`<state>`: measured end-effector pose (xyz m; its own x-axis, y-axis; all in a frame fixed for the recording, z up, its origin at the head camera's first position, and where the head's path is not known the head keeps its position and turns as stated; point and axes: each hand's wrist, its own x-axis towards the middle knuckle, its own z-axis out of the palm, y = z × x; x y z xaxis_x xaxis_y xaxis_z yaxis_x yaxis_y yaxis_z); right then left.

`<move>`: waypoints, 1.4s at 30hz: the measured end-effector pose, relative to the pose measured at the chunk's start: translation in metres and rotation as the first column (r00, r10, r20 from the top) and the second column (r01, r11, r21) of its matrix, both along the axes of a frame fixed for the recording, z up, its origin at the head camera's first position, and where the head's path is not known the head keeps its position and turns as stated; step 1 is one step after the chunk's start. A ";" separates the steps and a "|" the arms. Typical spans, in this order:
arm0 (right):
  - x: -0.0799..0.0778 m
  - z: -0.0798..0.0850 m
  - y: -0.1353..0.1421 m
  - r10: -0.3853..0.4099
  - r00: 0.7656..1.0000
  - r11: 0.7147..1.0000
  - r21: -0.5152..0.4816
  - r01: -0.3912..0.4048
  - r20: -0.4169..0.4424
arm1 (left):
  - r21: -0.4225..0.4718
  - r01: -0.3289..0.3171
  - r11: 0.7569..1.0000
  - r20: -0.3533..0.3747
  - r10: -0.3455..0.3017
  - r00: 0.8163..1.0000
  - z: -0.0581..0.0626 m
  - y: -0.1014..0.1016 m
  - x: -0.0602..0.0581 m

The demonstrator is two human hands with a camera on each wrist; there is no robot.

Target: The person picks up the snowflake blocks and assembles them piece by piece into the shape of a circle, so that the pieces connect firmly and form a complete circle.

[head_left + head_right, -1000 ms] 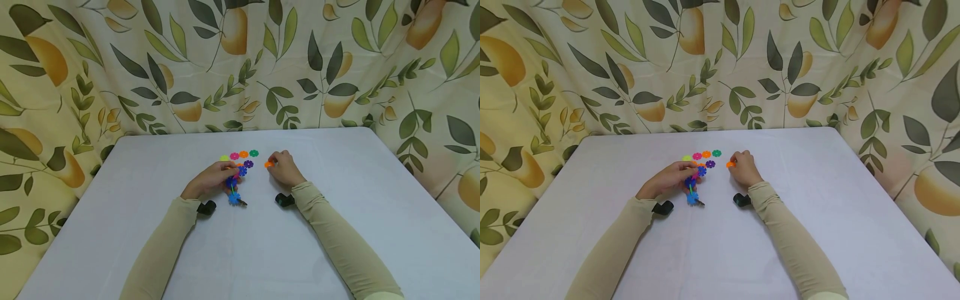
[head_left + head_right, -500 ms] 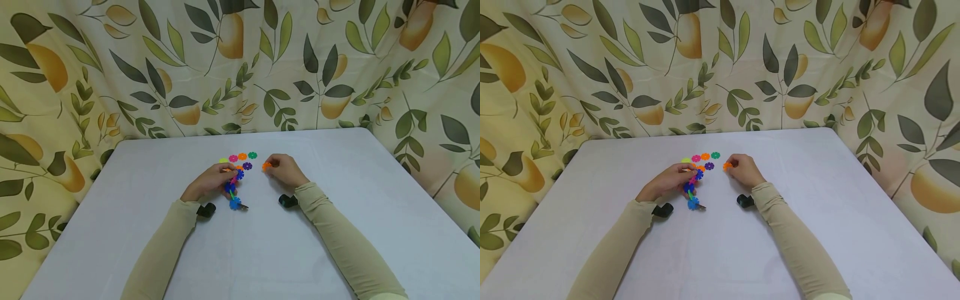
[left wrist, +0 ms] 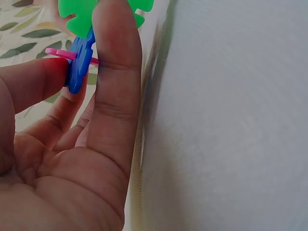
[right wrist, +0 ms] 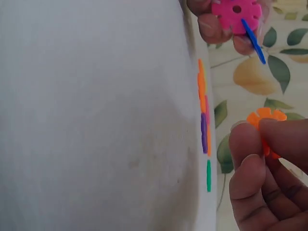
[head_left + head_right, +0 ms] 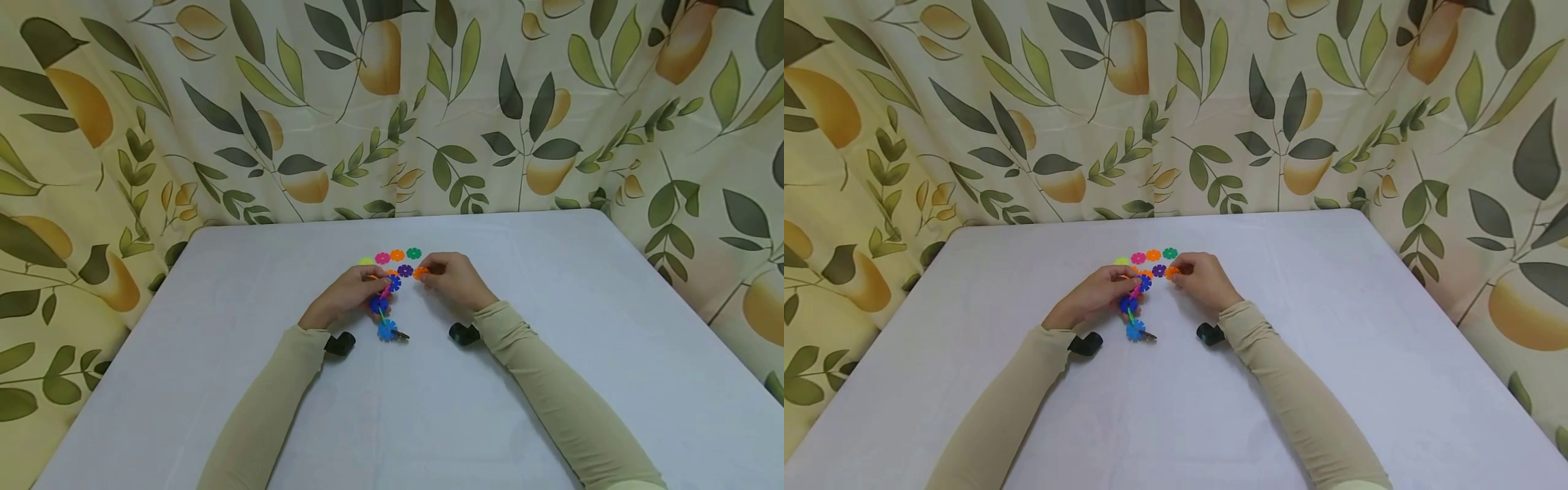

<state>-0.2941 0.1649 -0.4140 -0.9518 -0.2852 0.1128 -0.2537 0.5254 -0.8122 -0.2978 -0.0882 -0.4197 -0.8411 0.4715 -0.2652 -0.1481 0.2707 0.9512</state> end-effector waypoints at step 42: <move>0.008 -0.003 -0.027 0.127 0.990 0.991 -0.024 -0.129 -0.066 | 0.037 0.015 0.999 -0.061 -0.012 0.998 -0.005 0.004 0.003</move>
